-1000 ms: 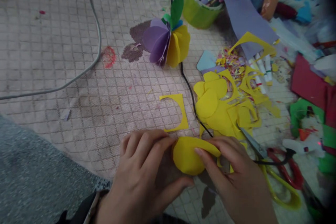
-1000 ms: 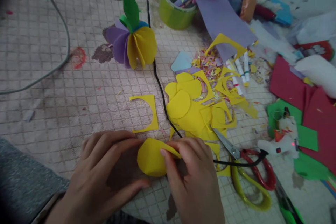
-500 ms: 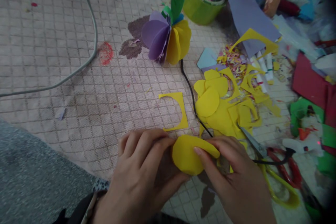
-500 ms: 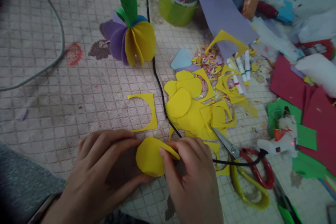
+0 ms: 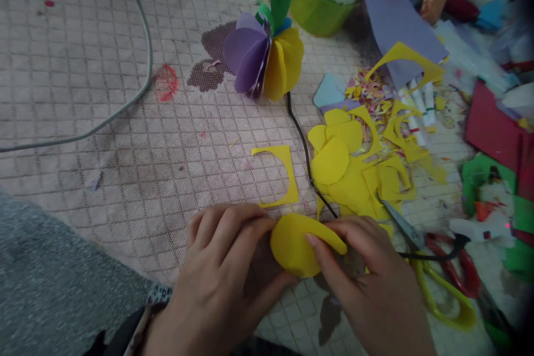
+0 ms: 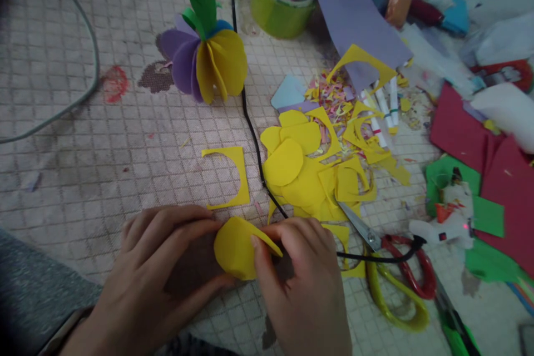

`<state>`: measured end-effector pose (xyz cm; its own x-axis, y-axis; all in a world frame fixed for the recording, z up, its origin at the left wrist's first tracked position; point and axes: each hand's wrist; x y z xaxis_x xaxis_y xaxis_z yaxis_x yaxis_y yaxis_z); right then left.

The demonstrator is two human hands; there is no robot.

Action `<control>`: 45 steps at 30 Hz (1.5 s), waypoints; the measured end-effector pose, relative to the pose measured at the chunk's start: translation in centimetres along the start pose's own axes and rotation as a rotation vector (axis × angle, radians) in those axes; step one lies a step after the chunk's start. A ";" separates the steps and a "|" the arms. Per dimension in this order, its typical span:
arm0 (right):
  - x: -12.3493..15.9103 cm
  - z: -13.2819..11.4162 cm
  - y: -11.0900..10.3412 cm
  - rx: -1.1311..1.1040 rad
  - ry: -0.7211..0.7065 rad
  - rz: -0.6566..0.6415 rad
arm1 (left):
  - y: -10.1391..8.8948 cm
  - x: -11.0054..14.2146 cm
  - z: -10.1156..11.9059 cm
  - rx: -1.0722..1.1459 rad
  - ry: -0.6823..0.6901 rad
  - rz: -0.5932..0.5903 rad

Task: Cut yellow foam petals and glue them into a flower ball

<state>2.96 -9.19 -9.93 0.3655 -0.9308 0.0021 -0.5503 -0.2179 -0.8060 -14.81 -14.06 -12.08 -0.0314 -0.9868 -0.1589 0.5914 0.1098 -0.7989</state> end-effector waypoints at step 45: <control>-0.2 0.1 0.0 -0.037 0.031 -0.080 | 0.0 0.1 0.0 -0.057 -0.016 -0.006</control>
<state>2.99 -8.98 -10.03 0.3859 -0.9187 0.0843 -0.5480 -0.3018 -0.7801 -14.76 -14.12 -12.10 -0.0219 -0.9892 -0.1450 0.5441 0.1099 -0.8318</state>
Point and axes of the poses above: each hand's wrist, its own x-axis away from the middle knuckle, its own y-axis out of the palm, z = x × y, and after that the axes turned 5 degrees about -x, right-handed
